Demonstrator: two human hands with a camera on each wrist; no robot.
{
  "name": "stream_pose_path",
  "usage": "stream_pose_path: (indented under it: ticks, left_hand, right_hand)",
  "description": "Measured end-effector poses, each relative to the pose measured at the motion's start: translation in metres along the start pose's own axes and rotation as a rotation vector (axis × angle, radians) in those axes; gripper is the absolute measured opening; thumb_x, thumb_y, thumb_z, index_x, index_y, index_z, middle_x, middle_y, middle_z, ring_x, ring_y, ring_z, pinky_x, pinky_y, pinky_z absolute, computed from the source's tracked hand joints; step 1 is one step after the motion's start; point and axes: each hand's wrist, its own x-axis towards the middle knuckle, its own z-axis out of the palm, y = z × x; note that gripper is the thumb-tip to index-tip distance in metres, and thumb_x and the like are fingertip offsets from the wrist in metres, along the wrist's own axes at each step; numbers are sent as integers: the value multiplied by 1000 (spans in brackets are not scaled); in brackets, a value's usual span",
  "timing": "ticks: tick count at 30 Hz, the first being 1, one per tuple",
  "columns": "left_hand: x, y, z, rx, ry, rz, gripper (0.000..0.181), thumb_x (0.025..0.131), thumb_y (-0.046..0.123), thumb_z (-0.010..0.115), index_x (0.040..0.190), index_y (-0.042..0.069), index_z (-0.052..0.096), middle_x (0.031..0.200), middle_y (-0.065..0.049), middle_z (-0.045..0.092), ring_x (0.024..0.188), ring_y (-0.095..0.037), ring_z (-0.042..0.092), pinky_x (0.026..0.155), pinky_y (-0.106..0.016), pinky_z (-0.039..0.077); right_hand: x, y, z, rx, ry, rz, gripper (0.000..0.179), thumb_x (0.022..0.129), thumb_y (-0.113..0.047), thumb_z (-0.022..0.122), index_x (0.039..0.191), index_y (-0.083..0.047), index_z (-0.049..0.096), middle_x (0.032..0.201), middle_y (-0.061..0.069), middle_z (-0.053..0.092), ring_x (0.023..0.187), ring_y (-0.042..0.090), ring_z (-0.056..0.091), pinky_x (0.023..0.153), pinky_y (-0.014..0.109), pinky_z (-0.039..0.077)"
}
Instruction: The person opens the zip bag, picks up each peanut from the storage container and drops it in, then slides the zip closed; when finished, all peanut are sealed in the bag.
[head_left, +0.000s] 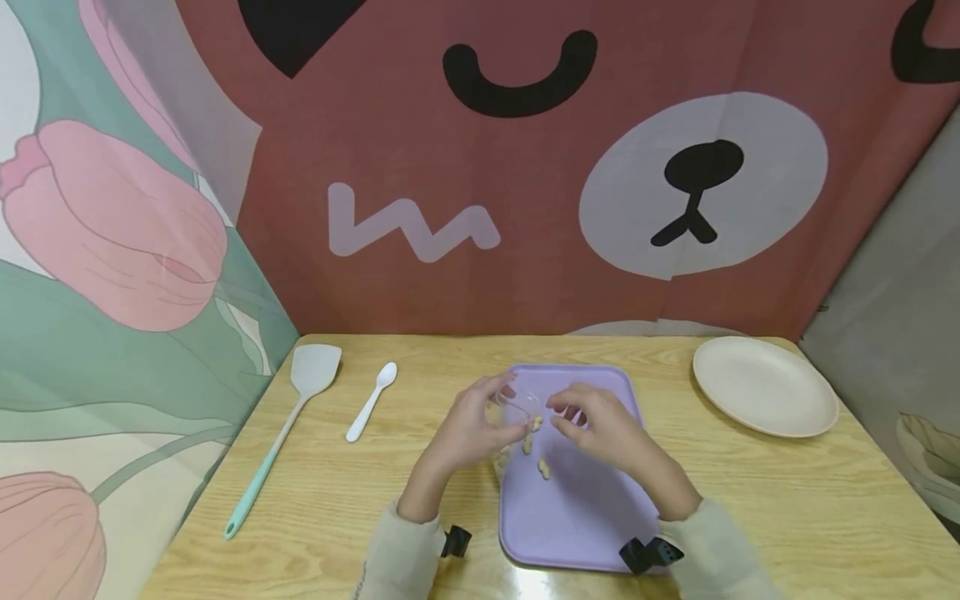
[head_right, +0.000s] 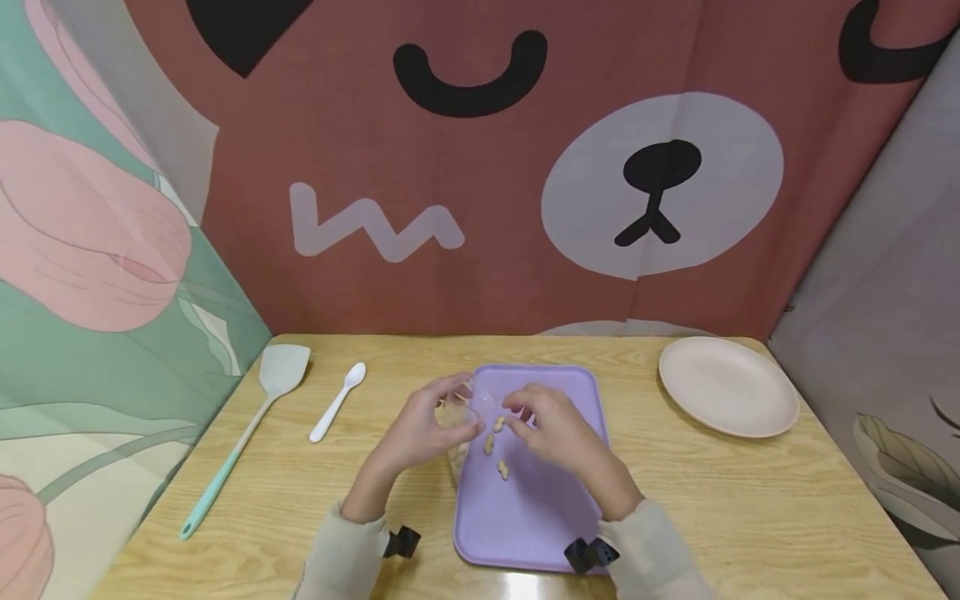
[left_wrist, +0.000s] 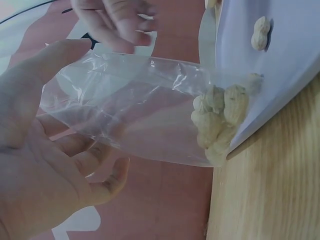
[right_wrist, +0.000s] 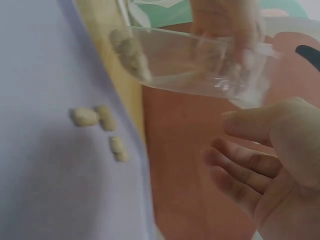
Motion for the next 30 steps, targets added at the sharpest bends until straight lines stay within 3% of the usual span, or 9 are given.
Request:
stream_pose_path:
  ticks: [9, 13, 19, 30]
  left_hand:
    - [0, 0, 1, -5, -14, 25, 66, 81, 16, 80, 139, 0, 53, 108, -8, 65, 101, -28, 61, 89, -47, 49]
    - [0, 0, 0, -2, -15, 35, 66, 81, 16, 80, 139, -1, 53, 108, -10, 65, 101, -30, 61, 90, -52, 49]
    - [-2, 3, 0, -5, -11, 30, 68, 79, 16, 82, 139, -1, 53, 108, -9, 65, 101, -28, 61, 90, -47, 49]
    - [-3, 2, -1, 2, -22, 49, 71, 78, 22, 83, 140, 1, 53, 110, -11, 66, 100, -21, 59, 89, -43, 48]
  right_hand:
    - [-5, 9, 24, -24, -97, 18, 16, 83, -1, 73, 99, -2, 72, 87, 7, 67, 70, 13, 61, 63, 28, 52]
    - [-7, 11, 33, -20, -124, 39, 16, 82, 0, 73, 98, -3, 73, 82, 2, 65, 71, 16, 62, 63, 27, 51]
    - [-9, 14, 45, -12, -186, 82, 16, 79, -2, 76, 95, -2, 73, 75, -6, 60, 68, 11, 58, 62, 26, 50]
    - [-8, 10, 54, -111, -191, 72, 13, 78, -6, 80, 79, -8, 67, 71, -3, 56, 63, 9, 50, 58, 28, 46]
